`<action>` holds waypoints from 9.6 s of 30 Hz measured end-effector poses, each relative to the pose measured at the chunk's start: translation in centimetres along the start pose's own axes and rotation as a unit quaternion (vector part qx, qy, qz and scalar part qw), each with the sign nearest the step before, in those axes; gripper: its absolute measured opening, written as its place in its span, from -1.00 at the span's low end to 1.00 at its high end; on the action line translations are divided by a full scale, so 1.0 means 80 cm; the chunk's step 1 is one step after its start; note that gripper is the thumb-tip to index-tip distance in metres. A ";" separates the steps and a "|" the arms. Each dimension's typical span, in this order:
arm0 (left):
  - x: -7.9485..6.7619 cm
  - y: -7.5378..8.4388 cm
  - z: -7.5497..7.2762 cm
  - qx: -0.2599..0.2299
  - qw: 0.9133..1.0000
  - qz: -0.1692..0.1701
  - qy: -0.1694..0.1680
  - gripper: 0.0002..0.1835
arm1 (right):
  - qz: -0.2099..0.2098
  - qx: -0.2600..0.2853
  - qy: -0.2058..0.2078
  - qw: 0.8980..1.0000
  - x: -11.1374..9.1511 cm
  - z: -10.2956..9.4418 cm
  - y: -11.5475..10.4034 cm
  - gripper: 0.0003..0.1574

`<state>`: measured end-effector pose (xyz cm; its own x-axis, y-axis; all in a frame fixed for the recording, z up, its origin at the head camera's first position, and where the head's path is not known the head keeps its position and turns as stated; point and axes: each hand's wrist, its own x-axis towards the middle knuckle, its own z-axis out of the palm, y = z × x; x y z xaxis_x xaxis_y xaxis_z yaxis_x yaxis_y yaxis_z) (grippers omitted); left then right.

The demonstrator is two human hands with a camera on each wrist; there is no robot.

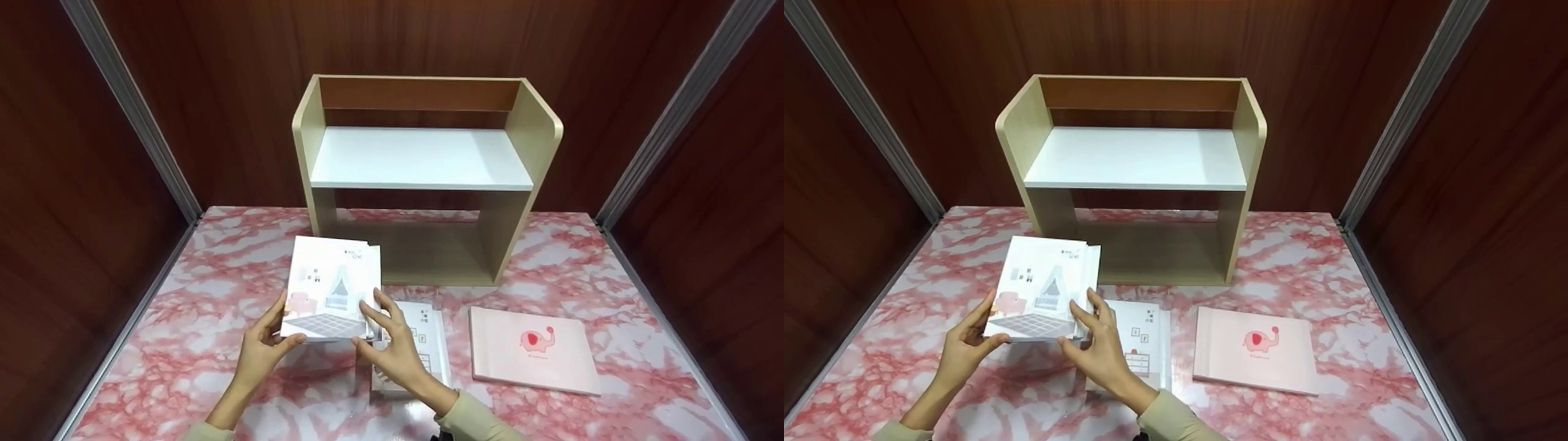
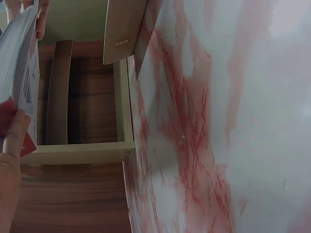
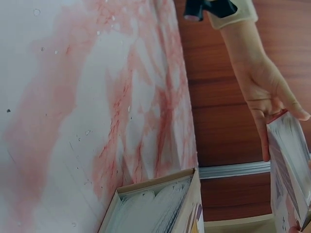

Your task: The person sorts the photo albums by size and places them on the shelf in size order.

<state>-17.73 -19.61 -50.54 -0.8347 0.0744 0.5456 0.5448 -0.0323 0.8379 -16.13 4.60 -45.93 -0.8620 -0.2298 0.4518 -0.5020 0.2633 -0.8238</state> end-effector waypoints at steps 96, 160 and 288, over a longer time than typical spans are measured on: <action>0.036 0.029 0.024 -0.005 1.000 0.013 -0.013 -0.14 | -0.109 -0.021 0.052 0.992 0.017 -0.031 -0.010 -0.32; 0.062 0.034 0.031 -0.024 0.992 0.125 -0.005 -0.17 | -0.169 -0.021 0.075 0.983 0.035 -0.047 -0.029 -0.33; 0.114 0.062 0.050 -0.002 0.996 0.091 -0.005 -0.19 | -0.190 -0.034 0.075 0.978 0.084 -0.077 -0.036 -0.46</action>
<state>-22.32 -15.14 -41.49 -0.7216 0.0768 0.6880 0.6864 -0.0504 0.7255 -20.94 8.06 -38.40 -0.6095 -0.1842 0.7711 -0.7879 0.2491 -0.5632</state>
